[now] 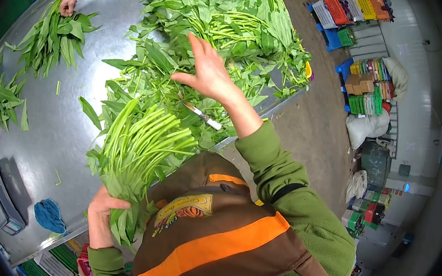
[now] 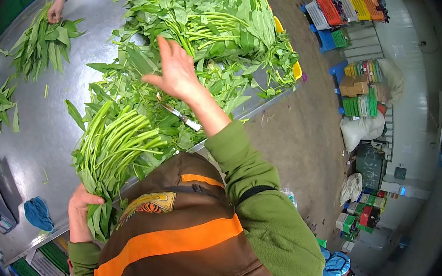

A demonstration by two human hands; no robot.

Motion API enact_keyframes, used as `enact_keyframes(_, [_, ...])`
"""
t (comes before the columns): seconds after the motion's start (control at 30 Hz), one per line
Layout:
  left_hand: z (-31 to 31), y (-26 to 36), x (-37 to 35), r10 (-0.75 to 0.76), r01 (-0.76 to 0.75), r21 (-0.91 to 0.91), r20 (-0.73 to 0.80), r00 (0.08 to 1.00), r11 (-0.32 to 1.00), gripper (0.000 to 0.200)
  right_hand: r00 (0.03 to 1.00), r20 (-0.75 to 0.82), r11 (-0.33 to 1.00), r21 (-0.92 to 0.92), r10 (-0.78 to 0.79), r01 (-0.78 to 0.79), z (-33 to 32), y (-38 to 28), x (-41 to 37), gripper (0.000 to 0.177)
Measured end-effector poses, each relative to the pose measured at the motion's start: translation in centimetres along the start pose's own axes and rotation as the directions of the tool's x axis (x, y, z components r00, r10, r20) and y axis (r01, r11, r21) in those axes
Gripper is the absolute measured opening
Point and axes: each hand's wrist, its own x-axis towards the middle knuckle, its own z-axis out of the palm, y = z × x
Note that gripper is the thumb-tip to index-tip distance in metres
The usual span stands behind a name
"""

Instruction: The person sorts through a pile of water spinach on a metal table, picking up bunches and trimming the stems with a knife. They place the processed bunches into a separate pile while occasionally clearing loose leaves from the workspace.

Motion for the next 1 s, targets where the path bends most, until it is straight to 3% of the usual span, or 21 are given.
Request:
enact_keyframes(0.07, [0.2, 0.3, 0.5, -0.004, 0.002, 0.039, 0.047, 0.999, 0.999, 0.099, 0.939, -0.041, 0.891, 0.305, -0.34, 0.336, -0.9, -1.7, 0.0, 0.096])
enact_keyframes(0.13, [0.6, 0.9, 0.9, -0.023, 0.015, 0.081, 0.094, 0.995, 0.997, 0.098, 0.862, 0.047, 0.735, 0.546, -0.505, 0.401, -2.9, -5.5, -0.4, 0.095])
enact_keyframes(0.17, [1.1, 1.5, 1.1, -0.064, 0.045, 0.138, 0.133, 0.989, 0.989, 0.098, 0.868, 0.05, 0.739, 0.55, -0.494, 0.389, -3.0, -6.7, -0.5, 0.095])
enact_keyframes(0.23, [1.7, 2.0, 1.3, -0.071, 0.027, 0.23, 0.185, 0.98, 0.973, 0.095, 0.692, 0.127, 0.62, 0.578, -0.71, 0.53, -2.8, -8.2, -0.6, 0.073])
enact_keyframes(0.27, [2.0, 2.2, 1.2, -0.077, 0.032, 0.231, 0.189, 0.979, 0.972, 0.095, 0.698, 0.128, 0.625, 0.578, -0.705, 0.525, -2.8, -8.1, -1.0, 0.073])
enact_keyframes(0.33, [2.2, 2.8, 1.1, -0.079, 0.012, 0.286, 0.222, 0.972, 0.958, 0.095, 0.655, 0.182, 0.569, 0.691, -0.733, 0.446, -3.0, -8.1, -1.4, 0.044])
enact_keyframes(0.37, [2.2, 2.8, 1.0, -0.072, 0.009, 0.275, 0.22, 0.973, 0.961, 0.095, 0.686, 0.11, 0.489, 0.782, -0.719, 0.387, -3.5, -8.1, -2.4, 0.031])
enact_keyframes(0.4, [2.2, 2.8, 0.9, -0.078, 0.021, 0.24, 0.231, 0.97, 0.971, 0.094, 0.62, 0.223, 0.504, 0.801, -0.753, 0.324, -4.0, -7.6, -3.1, 0.026])
enact_keyframes(0.43, [2.0, 2.6, 0.7, -0.084, 0.034, 0.207, 0.24, 0.967, 0.978, 0.094, 0.582, 0.305, 0.58, 0.726, -0.754, 0.37, -4.3, -7.3, -4.1, 0.024])
enact_keyframes(0.47, [1.6, 2.2, 0.6, -0.079, 0.032, 0.2, 0.233, 0.969, 0.979, 0.094, 0.549, 0.383, 0.642, 0.641, -0.743, 0.421, -4.1, -7.2, -5.1, 0.022])
enact_keyframes(0.5, [1.2, 1.7, 0.7, -0.077, 0.031, 0.207, 0.221, 0.972, 0.978, 0.094, 0.573, 0.354, 0.663, 0.53, -0.74, 0.529, -2.8, -6.9, -6.0, 0.02])
enact_keyframes(0.67, [1.3, 1.2, 0.7, -0.076, 0.036, 0.205, 0.189, 0.979, 0.978, 0.096, 0.628, 0.349, 0.706, 0.493, -0.696, 0.508, -0.2, -7.1, -7.0, 0.02])
enact_keyframes(0.87, [0.6, 0.9, 0.5, -0.08, 0.048, 0.149, 0.222, 0.972, 0.988, 0.1, 0.607, 0.293, 0.587, 0.722, -0.739, 0.366, 0.2, -6.9, -6.4, 0.016])
enact_keyframes(0.93, [0.5, 0.8, 0.5, -0.089, 0.074, 0.076, 0.235, 0.968, 0.994, 0.101, 0.662, 0.178, 0.513, 0.782, -0.728, 0.353, 1.0, -6.9, -6.5, 0.014])
enact_keyframes(0.97, [0.6, 0.8, 0.5, -0.077, 0.066, 0.055, 0.23, 0.97, 0.996, 0.1, 0.695, 0.327, 0.547, 0.829, -0.641, 0.114, 1.1, -6.6, -6.8, 0.016])
enact_keyframes(1.0, [0.6, 0.9, 0.5, -0.078, 0.066, 0.056, 0.232, 0.97, 0.996, 0.1, 0.696, 0.328, 0.548, 0.829, -0.639, 0.114, 1.1, -6.1, -6.7, 0.016])
